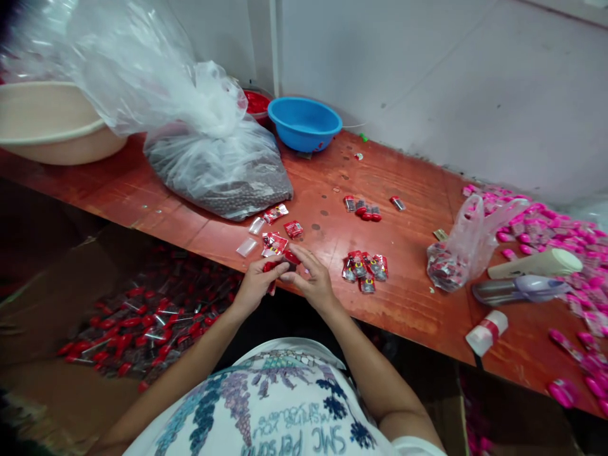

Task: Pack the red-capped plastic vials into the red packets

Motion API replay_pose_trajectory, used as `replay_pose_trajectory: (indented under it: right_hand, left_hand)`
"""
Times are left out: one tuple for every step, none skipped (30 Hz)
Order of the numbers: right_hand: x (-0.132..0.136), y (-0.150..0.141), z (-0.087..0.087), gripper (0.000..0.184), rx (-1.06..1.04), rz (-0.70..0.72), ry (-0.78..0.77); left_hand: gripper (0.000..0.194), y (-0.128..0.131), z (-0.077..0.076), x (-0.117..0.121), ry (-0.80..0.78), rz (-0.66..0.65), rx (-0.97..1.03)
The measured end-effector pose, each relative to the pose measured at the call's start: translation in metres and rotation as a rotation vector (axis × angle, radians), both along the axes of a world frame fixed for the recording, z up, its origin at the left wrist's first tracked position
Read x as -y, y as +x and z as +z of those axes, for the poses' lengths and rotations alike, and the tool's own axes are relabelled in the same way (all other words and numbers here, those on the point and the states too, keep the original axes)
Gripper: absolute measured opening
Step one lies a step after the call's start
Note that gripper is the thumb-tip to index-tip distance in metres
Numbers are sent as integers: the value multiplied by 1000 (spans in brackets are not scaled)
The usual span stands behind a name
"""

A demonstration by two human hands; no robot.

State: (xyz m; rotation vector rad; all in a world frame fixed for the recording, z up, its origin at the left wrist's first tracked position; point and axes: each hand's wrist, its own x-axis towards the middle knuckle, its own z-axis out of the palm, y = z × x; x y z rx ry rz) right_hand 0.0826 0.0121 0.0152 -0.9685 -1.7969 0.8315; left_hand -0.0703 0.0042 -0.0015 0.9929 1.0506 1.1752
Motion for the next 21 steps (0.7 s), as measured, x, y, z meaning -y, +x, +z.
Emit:
replay_pose_trajectory:
  right_hand:
    - [-1, 2, -2, 62, 49, 14, 43]
    - [-2, 4, -5, 67, 96, 22, 80]
    - [-2, 6, -7, 70, 137, 25, 110]
    - [-3, 8, -9, 70, 171, 20, 130]
    - [-3, 9, -11, 69, 198, 14, 138]
    - [-3, 11, -12, 68, 217, 11, 140]
    - [-3, 12, -14, 66, 229, 11, 142]
    - [-3, 13, -16, 63, 235, 14, 145]
    - [-3, 14, -18, 60, 237, 18, 151]
    - [-3, 15, -19, 58, 242, 22, 160]
    - [-3, 16, -21, 57, 252, 25, 170]
    - [-3, 17, -22, 59, 270, 28, 181]
    - [-3, 17, -24, 63, 294, 34, 191]
    - [-2, 18, -25, 69, 321, 40, 200]
    - [-2, 19, -26, 76, 346, 41, 210]
    - [-2, 20, -27, 82, 369, 36, 220]
    - [-2, 22, -28, 84, 387, 27, 229]
    - [-2, 24, -27, 84, 398, 14, 236]
    - [-1, 26, -27, 82, 402, -1, 238]
    - [0, 29, -26, 81, 402, -10, 233]
    - [1, 31, -24, 80, 397, -16, 221]
  left_hand:
    - [46, 2, -1, 0, -8, 9, 14]
    - [45, 3, -2, 0, -13, 17, 25]
    - [45, 5, -2, 1, -14, 21, 33]
    - [45, 7, -3, 1, -11, 24, 38]
    - [44, 8, -3, 2, -8, 28, 40]
    - [44, 10, -3, 3, -5, 33, 41]
    - [43, 11, -3, 3, -4, 36, 41]
    - [43, 13, -3, 4, -7, 38, 41]
    - [42, 14, -3, 4, -13, 40, 40]
    - [42, 15, -4, 5, -20, 45, 39]
    - [42, 16, -6, 5, -29, 49, 38]
    - [42, 18, -7, 5, -38, 53, 38]
    - [43, 19, -9, 6, -50, 53, 39]
    - [45, 20, -12, 6, -64, 55, 41]
    - [46, 21, -14, 6, -78, 59, 40]
    - [49, 22, -15, 7, -90, 60, 34]
    - [51, 22, -16, 7, -98, 56, 20]
    - [52, 22, -17, 7, -100, 44, 0]
    - [53, 22, -16, 6, -100, 22, -21]
    - [52, 21, -15, 6, -104, -10, -36]
    - [50, 20, -14, 5, -114, -52, -34]
